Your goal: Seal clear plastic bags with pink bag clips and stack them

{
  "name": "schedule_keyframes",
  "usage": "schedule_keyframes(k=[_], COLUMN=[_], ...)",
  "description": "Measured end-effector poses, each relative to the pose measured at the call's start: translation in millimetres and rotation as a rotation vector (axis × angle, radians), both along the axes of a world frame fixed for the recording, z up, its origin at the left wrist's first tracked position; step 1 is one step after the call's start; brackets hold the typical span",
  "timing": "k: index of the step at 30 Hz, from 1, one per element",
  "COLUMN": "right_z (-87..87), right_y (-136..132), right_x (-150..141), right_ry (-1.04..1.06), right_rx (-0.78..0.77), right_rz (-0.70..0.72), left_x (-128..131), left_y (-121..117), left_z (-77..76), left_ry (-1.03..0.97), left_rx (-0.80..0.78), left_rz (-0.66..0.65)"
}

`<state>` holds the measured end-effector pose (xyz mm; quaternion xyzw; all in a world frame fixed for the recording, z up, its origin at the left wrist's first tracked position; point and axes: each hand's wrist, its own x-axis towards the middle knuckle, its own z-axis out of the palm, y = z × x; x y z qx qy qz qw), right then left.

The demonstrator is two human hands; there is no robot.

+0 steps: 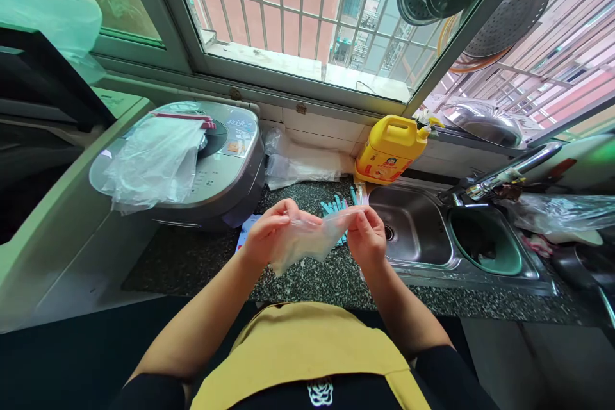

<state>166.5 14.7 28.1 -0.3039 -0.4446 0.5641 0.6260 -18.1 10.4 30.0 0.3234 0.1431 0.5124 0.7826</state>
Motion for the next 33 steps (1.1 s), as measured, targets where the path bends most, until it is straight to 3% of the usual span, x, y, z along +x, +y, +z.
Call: schedule_keyframes(k=[7, 15, 20, 25, 33], right_z=[-9.1, -4.6, -6.1, -9.5, -9.2], right_y=[13.8, 7.8, 3.6, 5.8, 11.9], right_x=[-9.7, 5.5, 8.8, 5.2, -6.6], right_ry=[0.015, 0.157, 0.21, 0.203, 0.043], right_rx=[-0.225, -0.221, -0.221, -0.272, -0.335], right_rz=[0.248, 0.299, 0.408, 0.503, 0.426], left_x=[11.5, -0.6, 1.0, 9.0, 19.0], left_y=[12.8, 8.9, 5.9, 8.9, 16.7], left_z=[-2.3, -10.2, -12.0, -11.5, -26.1], left_ry=[0.155, 0.051, 0.036, 0.119, 0.298], left_rx=[0.04, -0.04, 0.015, 0.107, 0.156], left_rz=[0.091, 0.0, -0.021, 0.055, 0.116])
